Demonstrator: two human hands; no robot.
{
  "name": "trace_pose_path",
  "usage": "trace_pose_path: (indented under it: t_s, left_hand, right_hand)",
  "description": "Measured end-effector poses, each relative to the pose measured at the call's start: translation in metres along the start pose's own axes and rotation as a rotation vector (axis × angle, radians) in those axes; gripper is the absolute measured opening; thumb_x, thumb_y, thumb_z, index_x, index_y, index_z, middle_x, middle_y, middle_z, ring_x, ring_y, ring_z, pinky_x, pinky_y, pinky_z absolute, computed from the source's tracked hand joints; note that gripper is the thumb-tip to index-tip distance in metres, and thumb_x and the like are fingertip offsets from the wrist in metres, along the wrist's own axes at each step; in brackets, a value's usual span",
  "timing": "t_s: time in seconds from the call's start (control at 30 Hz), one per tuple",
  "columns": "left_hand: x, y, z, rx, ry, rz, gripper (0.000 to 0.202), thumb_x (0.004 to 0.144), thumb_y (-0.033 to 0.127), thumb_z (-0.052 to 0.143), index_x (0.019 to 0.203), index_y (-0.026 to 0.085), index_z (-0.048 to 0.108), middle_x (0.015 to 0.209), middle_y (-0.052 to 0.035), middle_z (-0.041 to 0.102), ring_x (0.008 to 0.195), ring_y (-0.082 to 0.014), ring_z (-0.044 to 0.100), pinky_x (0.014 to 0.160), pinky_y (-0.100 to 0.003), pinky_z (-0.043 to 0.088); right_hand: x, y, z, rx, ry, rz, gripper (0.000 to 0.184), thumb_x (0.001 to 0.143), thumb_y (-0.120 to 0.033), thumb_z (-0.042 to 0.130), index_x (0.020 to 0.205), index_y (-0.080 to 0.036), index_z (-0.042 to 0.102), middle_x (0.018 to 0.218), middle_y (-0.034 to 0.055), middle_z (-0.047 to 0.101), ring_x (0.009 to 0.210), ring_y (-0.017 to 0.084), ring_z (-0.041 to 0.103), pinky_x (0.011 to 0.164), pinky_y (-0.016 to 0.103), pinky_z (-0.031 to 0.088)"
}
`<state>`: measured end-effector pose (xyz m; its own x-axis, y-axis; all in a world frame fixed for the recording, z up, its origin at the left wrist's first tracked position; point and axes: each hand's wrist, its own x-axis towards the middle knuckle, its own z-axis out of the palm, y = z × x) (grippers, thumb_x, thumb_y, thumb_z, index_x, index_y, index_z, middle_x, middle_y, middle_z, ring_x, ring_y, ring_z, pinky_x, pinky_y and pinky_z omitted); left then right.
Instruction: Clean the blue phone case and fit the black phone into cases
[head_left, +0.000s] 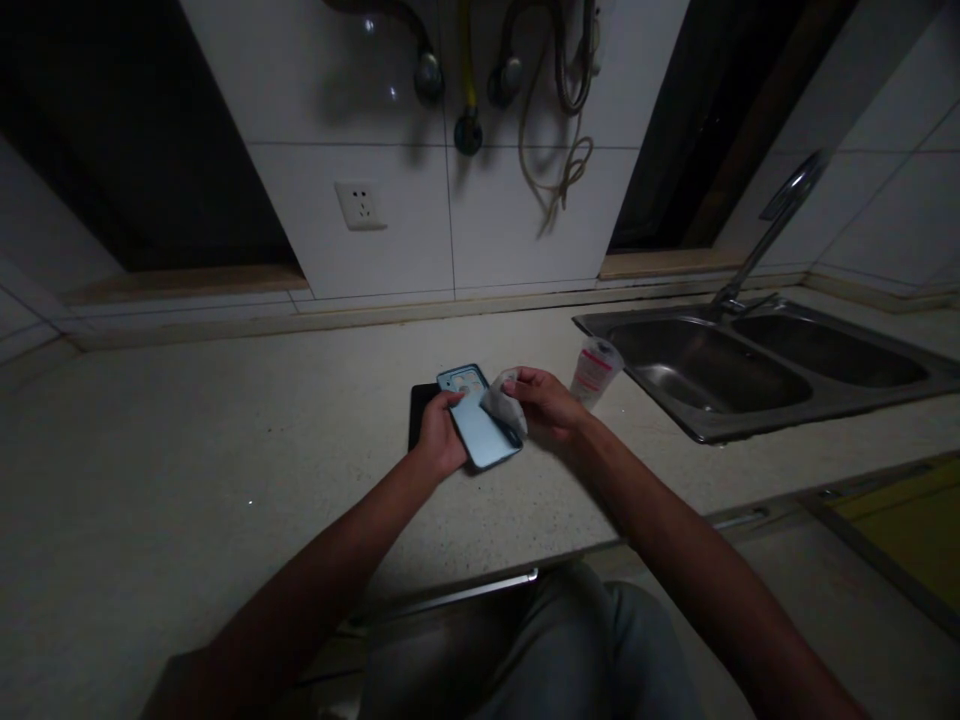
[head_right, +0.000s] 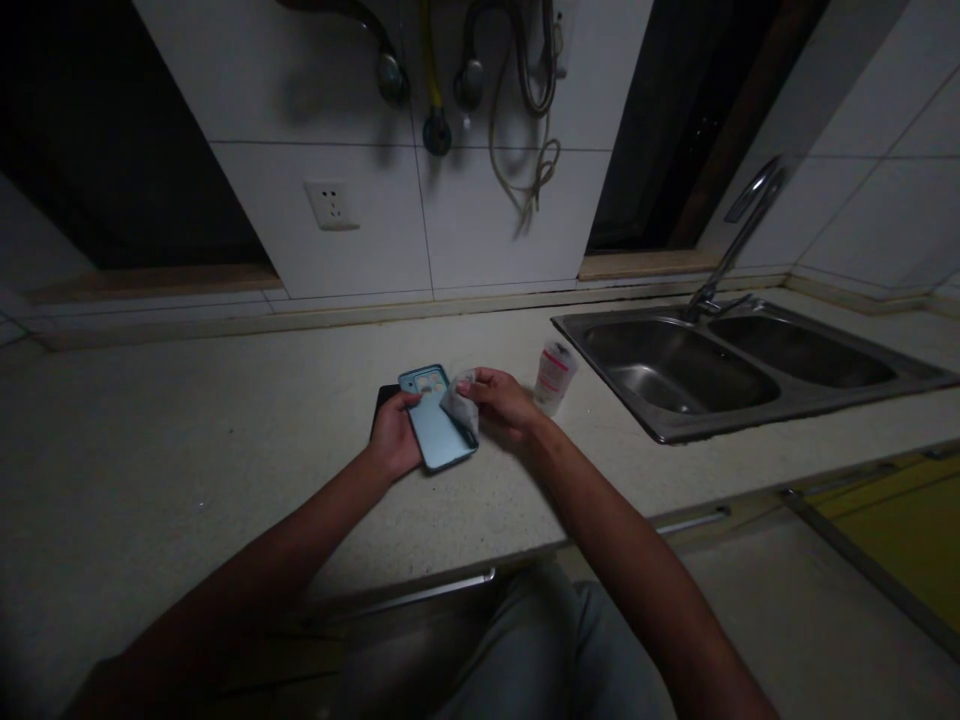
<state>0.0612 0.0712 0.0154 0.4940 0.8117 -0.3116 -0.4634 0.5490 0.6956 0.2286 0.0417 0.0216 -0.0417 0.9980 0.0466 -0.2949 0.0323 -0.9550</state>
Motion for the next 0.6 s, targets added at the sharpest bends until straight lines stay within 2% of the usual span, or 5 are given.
trace_pose_path:
  t_s: [0.07, 0.17, 0.3, 0.47, 0.6]
  left_hand:
    - [-0.001, -0.003, 0.0, -0.008, -0.044, -0.02, 0.04, 0.08, 0.035, 0.049, 0.111, 0.013, 0.062, 0.1, -0.0143, 0.073, 0.097, -0.0311, 0.07, 0.088, -0.049, 0.055]
    - [-0.004, -0.007, 0.0, -0.057, -0.101, -0.112, 0.051, 0.089, 0.054, 0.043, 0.112, 0.013, 0.063, 0.098, -0.0163, 0.073, 0.095, -0.0324, 0.07, 0.086, -0.051, 0.054]
    - [-0.009, -0.01, 0.001, -0.105, -0.144, -0.196, 0.066, 0.091, 0.068, 0.036, 0.109, 0.012, 0.065, 0.095, -0.0176, 0.073, 0.092, -0.0326, 0.071, 0.083, -0.051, 0.055]
    - [-0.01, -0.017, 0.007, -0.112, -0.126, -0.183, 0.059, 0.093, 0.064, 0.039, 0.106, 0.014, 0.068, 0.089, -0.0145, 0.073, 0.085, -0.0299, 0.072, 0.079, -0.046, 0.057]
    - [-0.007, -0.024, 0.008, -0.08, -0.021, -0.199, 0.05, 0.095, 0.054, 0.043, 0.105, 0.012, 0.069, 0.081, -0.0138, 0.073, 0.077, -0.0282, 0.072, 0.073, -0.042, 0.058]
  right_hand:
    - [0.002, 0.002, -0.002, -0.039, 0.089, -0.031, 0.041, 0.063, -0.05, 0.085, 0.075, -0.02, 0.061, 0.062, -0.0019, 0.061, 0.051, 0.012, 0.053, 0.047, 0.026, 0.043]
    - [0.004, 0.004, -0.005, -0.143, 0.397, -0.241, 0.04, 0.074, -0.059, 0.073, 0.081, -0.024, 0.055, 0.06, -0.0046, 0.055, 0.047, 0.012, 0.047, 0.044, 0.025, 0.039]
    - [0.0, 0.003, -0.006, -0.463, 0.683, -0.614, 0.026, 0.088, -0.051, 0.062, 0.091, -0.025, 0.057, 0.081, 0.0014, 0.062, 0.075, 0.018, 0.059, 0.07, 0.032, 0.049]
    - [-0.003, 0.014, 0.003, -0.968, 0.224, -0.762, 0.015, 0.093, -0.035, 0.057, 0.092, -0.024, 0.066, 0.109, 0.0099, 0.068, 0.108, 0.027, 0.06, 0.097, 0.046, 0.046]
    - [-0.002, 0.023, 0.008, -1.099, -0.024, -0.796, 0.013, 0.094, -0.029, 0.056, 0.094, -0.022, 0.067, 0.136, 0.0133, 0.059, 0.129, 0.026, 0.053, 0.104, 0.046, 0.046]
